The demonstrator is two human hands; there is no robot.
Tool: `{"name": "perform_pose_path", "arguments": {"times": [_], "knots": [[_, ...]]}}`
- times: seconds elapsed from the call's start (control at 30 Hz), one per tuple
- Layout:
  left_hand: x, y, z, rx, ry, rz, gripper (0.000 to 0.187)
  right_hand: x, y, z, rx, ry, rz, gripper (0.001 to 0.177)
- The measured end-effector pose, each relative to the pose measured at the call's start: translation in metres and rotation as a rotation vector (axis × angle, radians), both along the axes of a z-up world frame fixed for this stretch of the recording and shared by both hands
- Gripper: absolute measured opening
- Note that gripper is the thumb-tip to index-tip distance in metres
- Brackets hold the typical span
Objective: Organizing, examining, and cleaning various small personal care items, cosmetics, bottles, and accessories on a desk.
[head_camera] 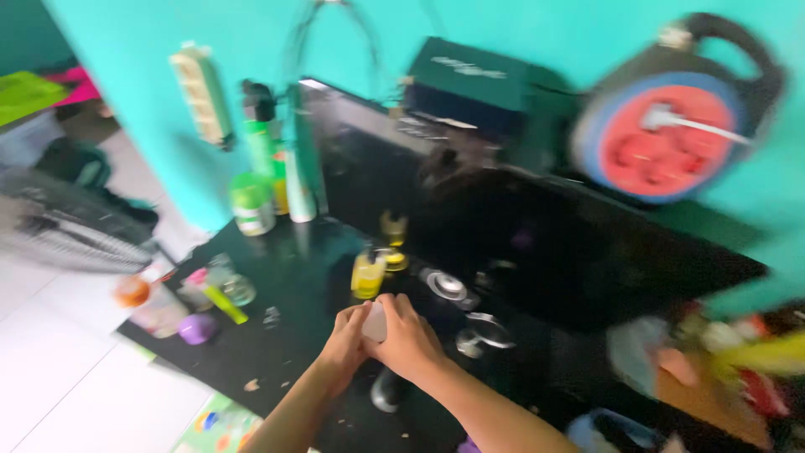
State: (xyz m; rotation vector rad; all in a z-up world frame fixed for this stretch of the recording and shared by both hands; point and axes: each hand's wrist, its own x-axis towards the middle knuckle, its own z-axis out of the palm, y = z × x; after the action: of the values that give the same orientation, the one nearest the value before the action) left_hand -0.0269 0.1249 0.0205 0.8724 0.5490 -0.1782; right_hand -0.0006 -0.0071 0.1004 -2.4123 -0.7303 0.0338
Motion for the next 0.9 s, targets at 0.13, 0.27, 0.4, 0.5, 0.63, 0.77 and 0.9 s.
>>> {"name": "perform_pose_path", "arguments": {"times": [0.13, 0.27, 0.4, 0.5, 0.63, 0.77, 0.9], "knots": [[-0.021, 0.063, -0.034, 0.329, 0.248, 0.056, 0.063, -0.004, 0.061, -0.031, -0.050, 0.067, 0.231, 0.064], [-0.049, 0.099, -0.066, 0.491, 0.282, 0.014, 0.058, -0.011, 0.097, -0.065, -0.242, 0.059, 0.309, 0.071], [-0.053, 0.113, -0.105, 0.743, 0.168, -0.073, 0.057, -0.009, 0.108, -0.086, -0.405, 0.010, 0.304, 0.074], [-0.048, 0.117, -0.120, 1.338, -0.121, -0.375, 0.056, -0.006, 0.110, -0.091, -0.429, -0.029, 0.307, 0.076], [-0.043, 0.107, -0.051, 0.754, 0.285, -0.206, 0.060, -0.005, 0.112, -0.089, -0.522, 0.014, 0.279, 0.080], [-0.036, 0.107, -0.064, 0.784, 0.278, -0.171, 0.060, -0.004, 0.105, -0.092, -0.424, -0.013, 0.271, 0.080], [-0.032, 0.109, -0.090, 0.886, 0.143, -0.179, 0.061, -0.001, 0.103, -0.072, -0.361, 0.066, 0.319, 0.086]]}}
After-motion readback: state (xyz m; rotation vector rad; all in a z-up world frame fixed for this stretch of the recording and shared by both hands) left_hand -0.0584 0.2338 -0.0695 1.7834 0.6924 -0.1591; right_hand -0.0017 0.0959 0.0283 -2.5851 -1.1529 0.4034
